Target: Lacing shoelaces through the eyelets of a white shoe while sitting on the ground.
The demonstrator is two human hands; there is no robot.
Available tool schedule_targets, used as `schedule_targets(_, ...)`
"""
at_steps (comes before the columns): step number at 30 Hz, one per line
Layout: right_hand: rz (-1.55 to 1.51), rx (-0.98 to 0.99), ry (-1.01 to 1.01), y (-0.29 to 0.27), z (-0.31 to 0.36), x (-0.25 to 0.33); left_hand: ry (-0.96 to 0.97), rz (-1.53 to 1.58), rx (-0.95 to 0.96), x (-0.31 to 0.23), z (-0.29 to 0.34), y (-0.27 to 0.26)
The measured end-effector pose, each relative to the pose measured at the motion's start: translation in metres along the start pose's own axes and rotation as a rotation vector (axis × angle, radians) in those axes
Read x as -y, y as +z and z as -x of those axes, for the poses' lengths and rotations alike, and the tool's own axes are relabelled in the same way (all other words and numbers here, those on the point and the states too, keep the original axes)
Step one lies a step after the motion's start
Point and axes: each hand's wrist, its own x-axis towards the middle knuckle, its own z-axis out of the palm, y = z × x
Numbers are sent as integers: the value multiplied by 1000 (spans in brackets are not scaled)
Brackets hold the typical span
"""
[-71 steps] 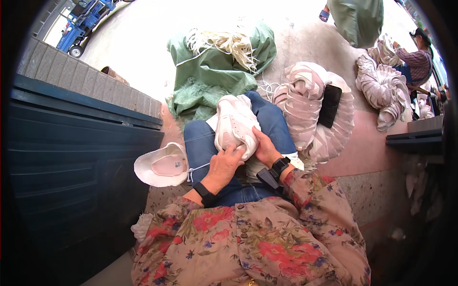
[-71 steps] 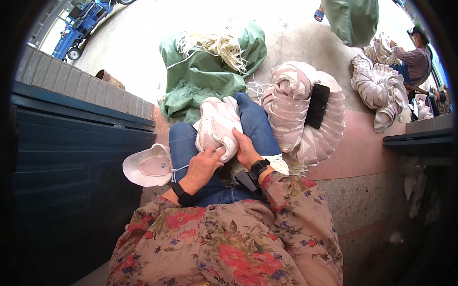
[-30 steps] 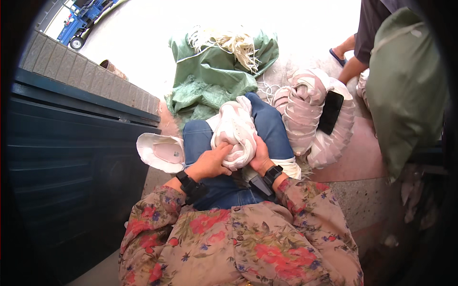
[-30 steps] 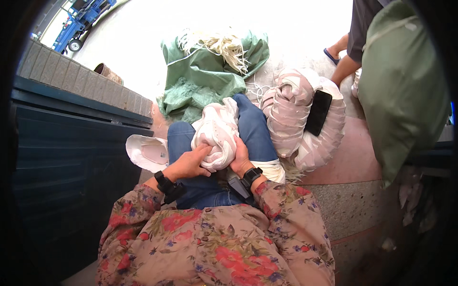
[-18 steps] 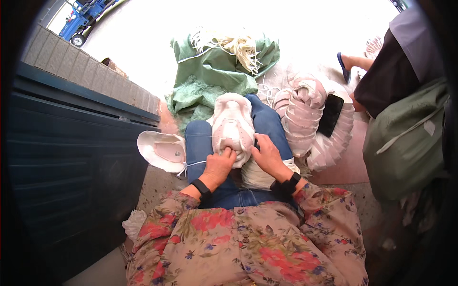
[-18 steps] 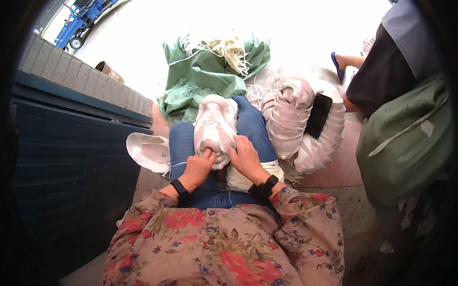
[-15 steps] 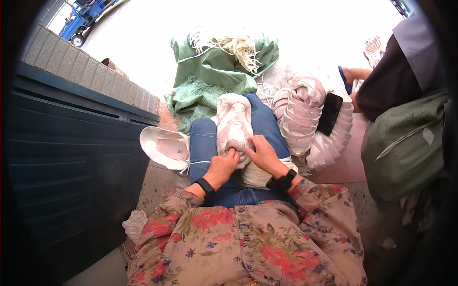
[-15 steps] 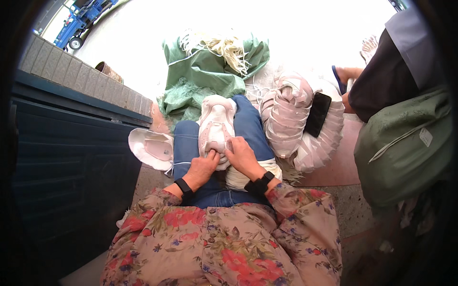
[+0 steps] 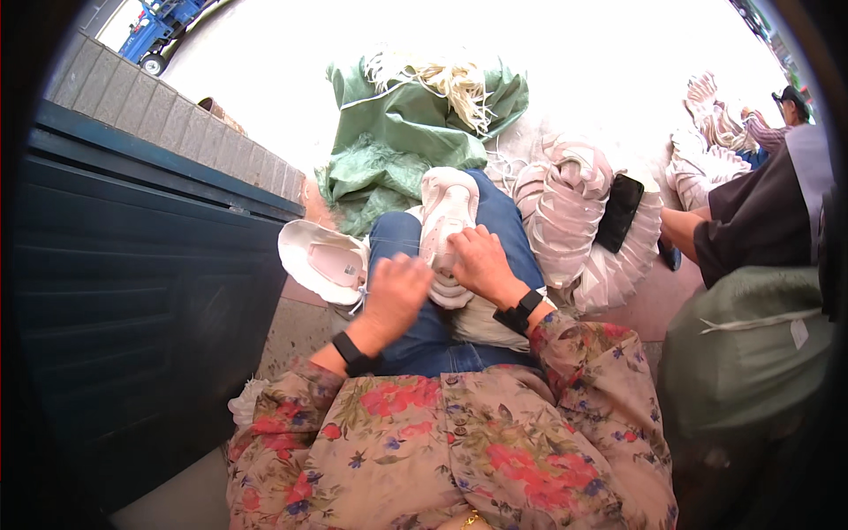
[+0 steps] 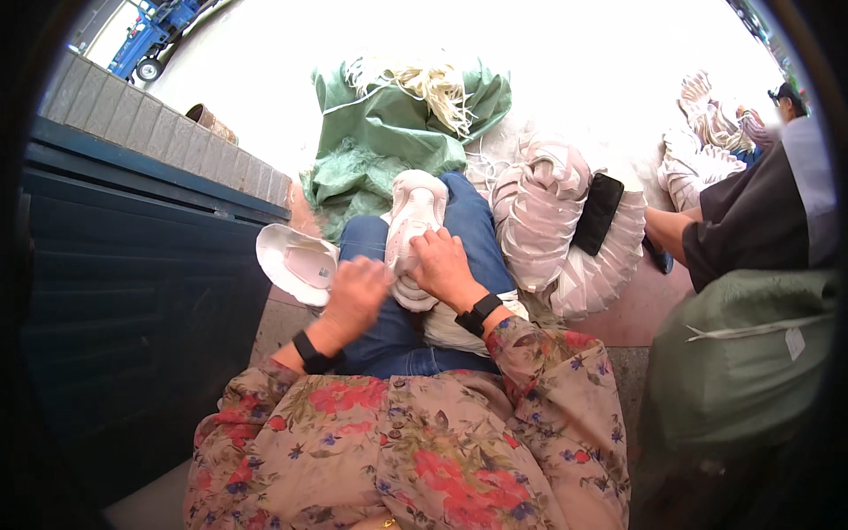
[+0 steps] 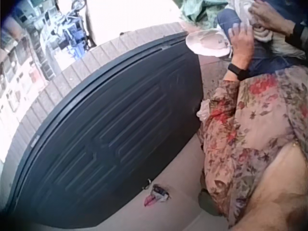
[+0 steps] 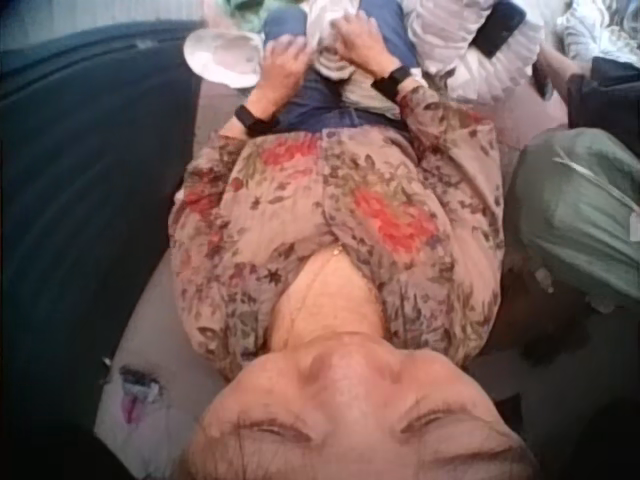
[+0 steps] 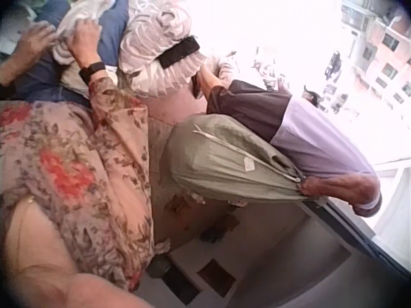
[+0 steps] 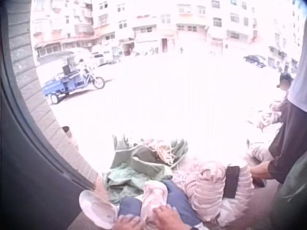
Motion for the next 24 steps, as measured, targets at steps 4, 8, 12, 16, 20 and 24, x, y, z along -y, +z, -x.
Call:
schedule_targets(4, 49, 100, -13, -1, -2, -8, -250, 116, -114, 32, -6, 3)
schedule_targets(8, 104, 110, -133, -4, 5, -19, -125, 120, -115, 33, -20, 18)
schedule_targets(12, 18, 97, -200, -11, 27, -25, -120, 265, 34, 29, -26, 24)
schedule_targets(16, -60, 108, -144, -15, 39, -24, -85, 289, 0, 20, -30, 26)
schedule_targets(20, -14, -99, -43, -11, 4, -32, -114, 225, -197, 39, -65, 29)
schedule_targets(24, -4, -178, 119, 5, -45, -46, -182, 118, -203, 65, -113, 40)
